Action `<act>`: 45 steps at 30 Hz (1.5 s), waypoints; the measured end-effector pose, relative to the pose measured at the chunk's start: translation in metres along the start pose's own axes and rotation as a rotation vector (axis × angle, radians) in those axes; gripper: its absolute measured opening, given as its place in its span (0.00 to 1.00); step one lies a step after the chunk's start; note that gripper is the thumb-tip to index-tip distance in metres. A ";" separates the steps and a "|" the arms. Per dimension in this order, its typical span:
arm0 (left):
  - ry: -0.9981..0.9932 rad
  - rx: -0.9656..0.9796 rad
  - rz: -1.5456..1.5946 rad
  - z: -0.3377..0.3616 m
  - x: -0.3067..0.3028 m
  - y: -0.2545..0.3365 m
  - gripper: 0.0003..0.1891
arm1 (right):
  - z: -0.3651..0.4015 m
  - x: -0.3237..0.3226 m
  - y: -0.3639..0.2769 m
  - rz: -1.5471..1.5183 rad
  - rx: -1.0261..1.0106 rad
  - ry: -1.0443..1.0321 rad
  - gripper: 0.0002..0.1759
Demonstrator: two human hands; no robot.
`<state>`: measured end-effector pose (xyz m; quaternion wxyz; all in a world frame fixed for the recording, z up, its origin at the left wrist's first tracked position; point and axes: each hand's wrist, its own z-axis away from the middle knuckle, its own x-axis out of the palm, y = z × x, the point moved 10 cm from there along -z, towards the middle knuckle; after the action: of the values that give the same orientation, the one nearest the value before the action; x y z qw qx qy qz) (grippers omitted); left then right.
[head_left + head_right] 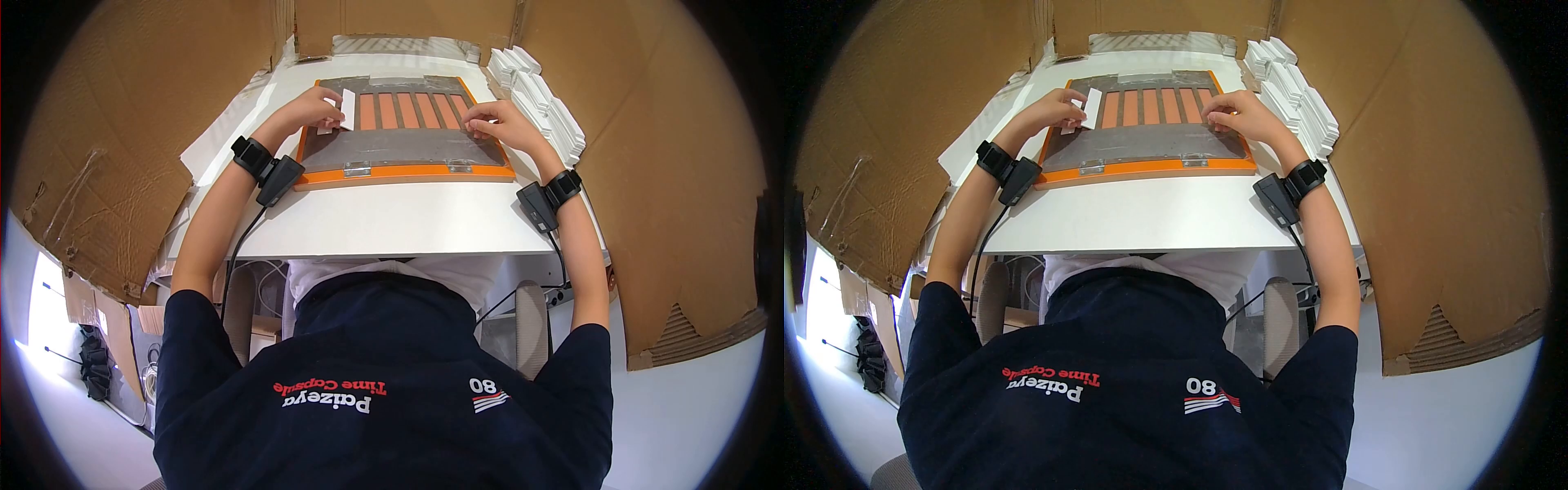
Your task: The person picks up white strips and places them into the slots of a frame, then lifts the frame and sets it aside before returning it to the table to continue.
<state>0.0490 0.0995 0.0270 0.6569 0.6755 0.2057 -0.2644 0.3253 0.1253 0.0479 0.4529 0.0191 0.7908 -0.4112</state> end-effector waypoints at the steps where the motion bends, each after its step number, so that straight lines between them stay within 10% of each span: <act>1: -0.001 0.000 0.007 0.000 0.000 0.000 0.16 | 0.000 0.000 0.001 0.001 -0.002 0.000 0.09; 30: 0.063 0.115 -0.180 -0.012 -0.005 -0.002 0.20 | 0.000 -0.002 0.001 0.039 0.020 0.009 0.09; 45: 0.053 0.361 -0.507 -0.002 0.002 0.024 0.12 | 0.031 -0.102 0.047 0.751 0.207 0.738 0.19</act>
<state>0.0656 0.1003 0.0450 0.4337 0.7151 0.3345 -0.4343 0.4262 0.1709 0.0853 0.2564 0.4887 0.7915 -0.2625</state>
